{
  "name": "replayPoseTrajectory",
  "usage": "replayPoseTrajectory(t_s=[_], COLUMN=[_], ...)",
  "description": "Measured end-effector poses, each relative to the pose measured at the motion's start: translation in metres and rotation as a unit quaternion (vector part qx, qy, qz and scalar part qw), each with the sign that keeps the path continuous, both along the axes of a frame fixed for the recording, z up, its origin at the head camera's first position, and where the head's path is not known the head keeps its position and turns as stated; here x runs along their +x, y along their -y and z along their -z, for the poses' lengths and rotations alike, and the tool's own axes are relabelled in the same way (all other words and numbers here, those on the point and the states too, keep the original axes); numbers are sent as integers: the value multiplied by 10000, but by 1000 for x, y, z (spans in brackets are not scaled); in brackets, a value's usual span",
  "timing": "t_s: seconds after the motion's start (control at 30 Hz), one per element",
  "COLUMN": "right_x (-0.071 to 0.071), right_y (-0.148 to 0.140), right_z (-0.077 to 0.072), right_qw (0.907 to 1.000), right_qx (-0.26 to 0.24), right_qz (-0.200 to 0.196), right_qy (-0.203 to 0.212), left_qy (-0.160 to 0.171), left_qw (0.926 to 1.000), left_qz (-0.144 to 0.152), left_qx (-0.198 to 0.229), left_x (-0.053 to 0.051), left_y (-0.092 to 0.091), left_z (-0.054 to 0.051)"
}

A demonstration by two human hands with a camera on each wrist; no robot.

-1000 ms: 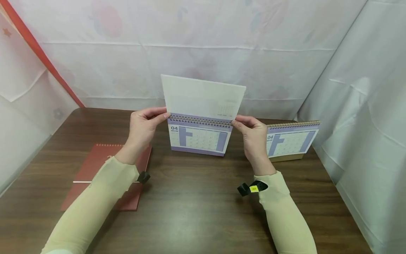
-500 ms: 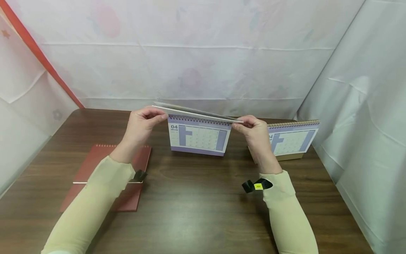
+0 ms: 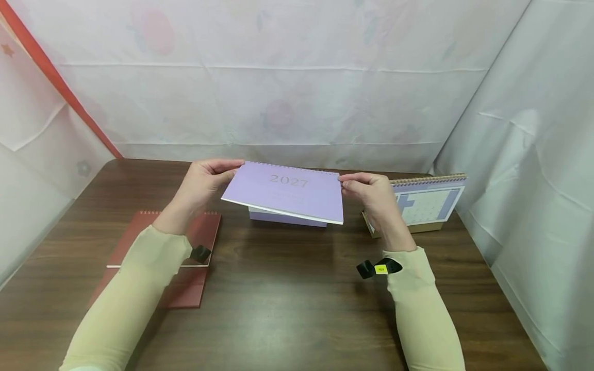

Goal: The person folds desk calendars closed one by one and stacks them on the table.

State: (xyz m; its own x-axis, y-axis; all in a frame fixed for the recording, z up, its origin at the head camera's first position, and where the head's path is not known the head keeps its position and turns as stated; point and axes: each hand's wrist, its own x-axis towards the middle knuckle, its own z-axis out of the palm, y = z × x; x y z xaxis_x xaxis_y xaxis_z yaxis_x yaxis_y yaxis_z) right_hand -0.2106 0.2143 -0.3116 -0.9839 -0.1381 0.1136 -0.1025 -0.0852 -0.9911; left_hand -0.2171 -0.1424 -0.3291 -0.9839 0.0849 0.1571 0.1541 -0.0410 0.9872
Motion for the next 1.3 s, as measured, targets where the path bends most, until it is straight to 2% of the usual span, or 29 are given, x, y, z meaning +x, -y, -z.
replayPoseTrajectory(t_s=[0.1,0.17,0.27,0.43,0.53,0.6,0.67,0.77,0.83,0.87,1.03,1.13,1.23,1.3], right_x=[-1,-1,-2,-3,-4,-5,-4,-4,-4,-5,-9,-11,-11,-10], right_y=[3,5,7,9,11,12,13,15,15,15,15,15,16,17], right_z=[1,2,3,7,8,9,11,13,15,16,19,21,25,30], right_qw=[9999,9996,9979,9956,9951,9925,9838,9547,9347,9276,9125,9035,8987,8992], right_qx=[-37,171,539,834,897,1142,1690,2784,3314,3480,3809,3963,4012,3959], right_qz=[130,236,363,429,410,445,575,889,1045,1090,1006,967,972,1007], right_qy=[52,54,58,68,70,-2,-184,-565,-741,-806,-1099,-1314,-1478,-1566], left_qy=[125,268,420,256,128,85,58,15,-7,-13,-178,-440,-721,-849], left_qw=[9998,9991,9985,9990,9972,9958,9941,9893,9847,9815,9660,9530,9390,9314], left_qz=[81,129,41,-304,-531,-644,-702,-697,-663,-643,-551,-572,-568,-486], left_qx=[165,315,354,-185,-502,-643,-829,-1280,-1613,-1803,-2520,-2943,-3315,-3507], left_x=[0,0,2,3,2,2,1,-1,-2,-2,-2,-4,-4,-4], left_y=[1,2,0,-5,-7,-7,-8,-7,-6,-6,-5,-3,-1,2], left_z=[0,0,0,3,5,7,9,14,17,18,18,16,14,14])
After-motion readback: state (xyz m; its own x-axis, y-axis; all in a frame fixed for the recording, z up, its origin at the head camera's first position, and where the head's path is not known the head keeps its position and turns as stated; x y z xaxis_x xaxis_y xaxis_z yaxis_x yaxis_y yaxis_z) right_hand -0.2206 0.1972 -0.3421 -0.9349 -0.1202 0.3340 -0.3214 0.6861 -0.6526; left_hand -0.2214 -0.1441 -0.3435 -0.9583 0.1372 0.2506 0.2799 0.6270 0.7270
